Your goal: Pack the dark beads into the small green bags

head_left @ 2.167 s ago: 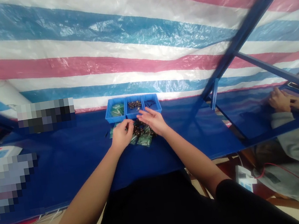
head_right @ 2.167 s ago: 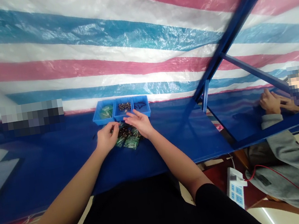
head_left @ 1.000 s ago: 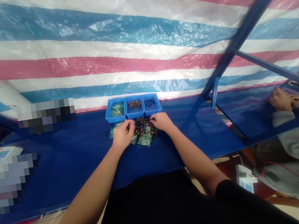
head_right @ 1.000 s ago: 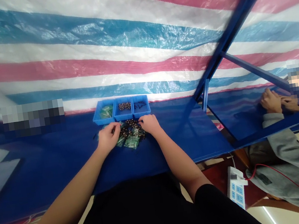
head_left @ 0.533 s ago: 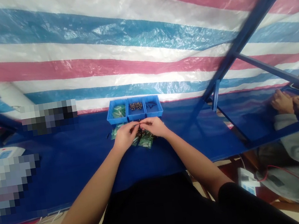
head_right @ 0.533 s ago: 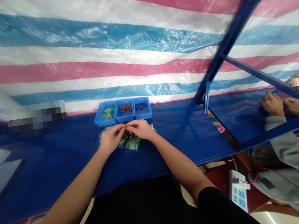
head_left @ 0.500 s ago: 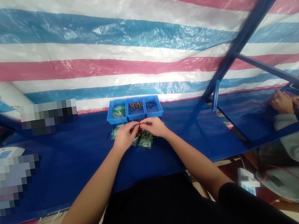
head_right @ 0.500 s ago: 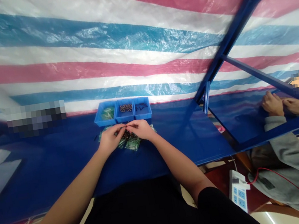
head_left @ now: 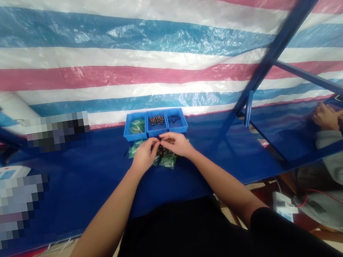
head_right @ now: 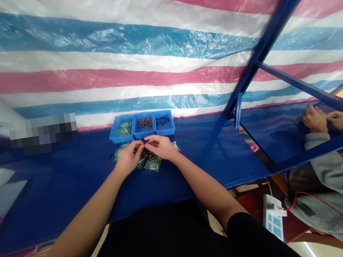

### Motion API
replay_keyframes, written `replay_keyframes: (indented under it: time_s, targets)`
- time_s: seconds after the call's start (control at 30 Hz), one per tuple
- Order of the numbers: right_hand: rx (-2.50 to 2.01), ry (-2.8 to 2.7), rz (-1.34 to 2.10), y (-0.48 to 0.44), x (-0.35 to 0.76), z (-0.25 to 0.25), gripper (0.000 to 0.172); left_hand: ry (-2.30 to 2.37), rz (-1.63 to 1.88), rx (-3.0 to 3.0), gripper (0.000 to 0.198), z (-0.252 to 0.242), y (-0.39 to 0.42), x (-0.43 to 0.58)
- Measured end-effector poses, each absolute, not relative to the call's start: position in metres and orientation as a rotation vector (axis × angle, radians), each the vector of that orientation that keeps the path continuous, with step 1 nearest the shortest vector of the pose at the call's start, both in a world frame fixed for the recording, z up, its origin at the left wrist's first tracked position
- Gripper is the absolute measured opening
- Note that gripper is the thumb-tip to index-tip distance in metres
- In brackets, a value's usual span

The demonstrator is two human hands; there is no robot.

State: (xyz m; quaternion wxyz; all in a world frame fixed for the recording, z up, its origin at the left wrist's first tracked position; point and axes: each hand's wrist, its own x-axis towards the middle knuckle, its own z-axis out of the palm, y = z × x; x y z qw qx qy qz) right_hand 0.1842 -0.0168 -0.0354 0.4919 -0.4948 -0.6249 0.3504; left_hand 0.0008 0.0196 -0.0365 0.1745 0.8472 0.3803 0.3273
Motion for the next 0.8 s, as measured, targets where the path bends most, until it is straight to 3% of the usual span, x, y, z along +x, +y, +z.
replay_keyframes:
  time_s: [0.27,0.8]
  targets:
    - [-1.214,-1.585,0.651,-0.019,0.182,-0.0312,0.027,1.107,0.884,2.385,0.027,-0.0335,0.0175,0.0011]
    - [-1.18,-1.627,0.599,-0.0205,0.1767,-0.0338,0.025,1.108,0.949,2.393,0.027,-0.033,0.0178,0.0008]
